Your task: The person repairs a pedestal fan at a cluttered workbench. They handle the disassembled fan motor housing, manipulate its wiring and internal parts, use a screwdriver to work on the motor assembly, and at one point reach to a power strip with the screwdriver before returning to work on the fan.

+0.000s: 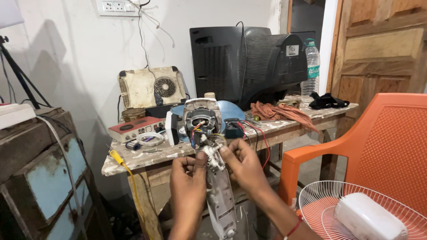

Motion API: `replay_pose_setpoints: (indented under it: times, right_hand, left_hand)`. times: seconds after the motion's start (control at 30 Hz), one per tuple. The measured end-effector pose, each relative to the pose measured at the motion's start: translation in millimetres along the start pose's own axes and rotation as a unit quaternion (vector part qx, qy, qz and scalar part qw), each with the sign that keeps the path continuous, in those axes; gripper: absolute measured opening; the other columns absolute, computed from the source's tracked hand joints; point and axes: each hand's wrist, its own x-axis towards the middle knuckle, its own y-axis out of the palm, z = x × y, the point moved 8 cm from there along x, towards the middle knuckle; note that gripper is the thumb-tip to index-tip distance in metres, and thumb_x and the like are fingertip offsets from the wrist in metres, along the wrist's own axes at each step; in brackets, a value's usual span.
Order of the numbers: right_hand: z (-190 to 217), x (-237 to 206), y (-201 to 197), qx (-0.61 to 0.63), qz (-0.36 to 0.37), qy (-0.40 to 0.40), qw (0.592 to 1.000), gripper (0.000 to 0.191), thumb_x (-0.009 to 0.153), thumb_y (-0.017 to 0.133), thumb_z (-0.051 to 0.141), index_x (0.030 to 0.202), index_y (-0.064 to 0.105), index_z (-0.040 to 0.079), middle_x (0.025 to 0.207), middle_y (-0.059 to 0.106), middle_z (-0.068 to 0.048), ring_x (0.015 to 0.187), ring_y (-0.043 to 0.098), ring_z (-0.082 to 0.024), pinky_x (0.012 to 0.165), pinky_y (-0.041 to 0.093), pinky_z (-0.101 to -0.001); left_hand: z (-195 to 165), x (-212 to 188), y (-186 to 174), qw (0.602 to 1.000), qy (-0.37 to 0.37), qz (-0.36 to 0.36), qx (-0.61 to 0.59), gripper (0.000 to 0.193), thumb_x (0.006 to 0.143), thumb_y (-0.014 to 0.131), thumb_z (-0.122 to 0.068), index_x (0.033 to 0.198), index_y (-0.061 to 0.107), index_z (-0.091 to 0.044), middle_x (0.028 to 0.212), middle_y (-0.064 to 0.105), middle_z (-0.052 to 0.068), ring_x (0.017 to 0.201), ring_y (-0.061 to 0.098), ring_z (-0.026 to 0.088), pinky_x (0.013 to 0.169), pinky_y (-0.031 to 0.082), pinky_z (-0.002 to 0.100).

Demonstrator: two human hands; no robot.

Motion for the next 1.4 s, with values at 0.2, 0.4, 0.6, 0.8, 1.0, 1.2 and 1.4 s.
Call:
replay_pose_setpoints:
  times: [0.2, 0.4, 0.6, 0.8, 1.0, 1.2, 1.4]
  right_hand:
    - [34, -36, 10, -0.163, 0.019, -0.225, 0.96, 0.042, 0.096, 0.069, 0.032, 0.123, 0.057, 0.003, 0.075, 0.042, 0.004, 0.067, 0.038, -0.005, 0.055, 0.034, -0.0218]
    - [15, -14, 15, 0.086, 0.0, -0.117, 0.989, 0.046, 0.093, 0.071, 0.03, 0.125, 0.055, 0.0, 0.087, 0.068, 0.001, 0.072, 0.062, -0.005, 0.063, 0.055, -0.0239]
    - [-9, -10, 22, 0.163, -0.014, 0.024, 0.986, 0.041, 0.091, 0.071, 0.029, 0.12, 0.059, 0.004, 0.078, 0.063, 0.001, 0.054, 0.05, -0.005, 0.04, 0.029, -0.0202]
    - [-14, -2, 27, 0.18, 0.021, 0.042, 0.983, 0.034, 0.087, 0.074, 0.025, 0.114, 0.063, 0.008, 0.077, 0.062, 0.004, 0.054, 0.049, -0.002, 0.039, 0.026, -0.0194]
    - [13, 3, 24, 0.046, 0.036, -0.16, 0.985, 0.036, 0.098, 0.075, 0.027, 0.121, 0.065, 0.001, 0.093, 0.071, 0.005, 0.076, 0.057, -0.002, 0.066, 0.047, -0.0209]
    - [34, -15, 8, -0.202, -0.152, -0.195, 0.948, 0.05, 0.087, 0.08, 0.031, 0.123, 0.064, 0.0, 0.064, 0.043, 0.002, 0.06, 0.036, -0.007, 0.05, 0.034, -0.0277]
    - [55, -34, 23, -0.181, -0.15, -0.328, 0.915, 0.052, 0.094, 0.076, 0.038, 0.124, 0.06, -0.002, 0.08, 0.063, 0.008, 0.07, 0.056, -0.001, 0.06, 0.046, -0.0231]
  left_hand:
    - [6, 4, 22, 0.984, 0.043, -0.04, -0.168, 0.043, 0.1, 0.065, -0.044, 0.097, 0.056, -0.002, 0.08, 0.059, 0.003, 0.07, 0.052, 0.009, 0.059, 0.048, 0.025]
    - [28, 6, 41, 0.954, -0.09, 0.034, -0.285, 0.037, 0.095, 0.061, -0.037, 0.093, 0.052, -0.001, 0.076, 0.063, 0.01, 0.062, 0.066, 0.02, 0.054, 0.058, 0.032]
    - [28, 11, 40, 0.949, -0.059, 0.043, -0.307, 0.032, 0.097, 0.064, -0.031, 0.095, 0.054, 0.0, 0.078, 0.064, 0.007, 0.064, 0.066, 0.015, 0.055, 0.058, 0.03]
    - [20, 18, 35, 0.966, -0.041, 0.087, -0.241, 0.033, 0.093, 0.069, -0.027, 0.096, 0.057, 0.004, 0.077, 0.064, 0.007, 0.067, 0.067, 0.019, 0.058, 0.057, 0.034]
    - [-18, 34, -8, 0.994, 0.092, -0.059, 0.025, 0.043, 0.089, 0.076, -0.033, 0.109, 0.056, -0.001, 0.096, 0.067, 0.012, 0.086, 0.066, 0.024, 0.078, 0.054, 0.035]
    - [-32, 63, 7, 0.981, 0.146, 0.048, -0.117, 0.036, 0.091, 0.069, -0.021, 0.118, 0.057, -0.001, 0.112, 0.067, 0.011, 0.104, 0.065, 0.019, 0.091, 0.053, 0.03]
    - [-22, 71, 0, 0.986, 0.163, 0.043, 0.0, 0.024, 0.091, 0.075, -0.016, 0.109, 0.072, -0.001, 0.109, 0.071, 0.01, 0.104, 0.065, 0.019, 0.093, 0.051, 0.032]
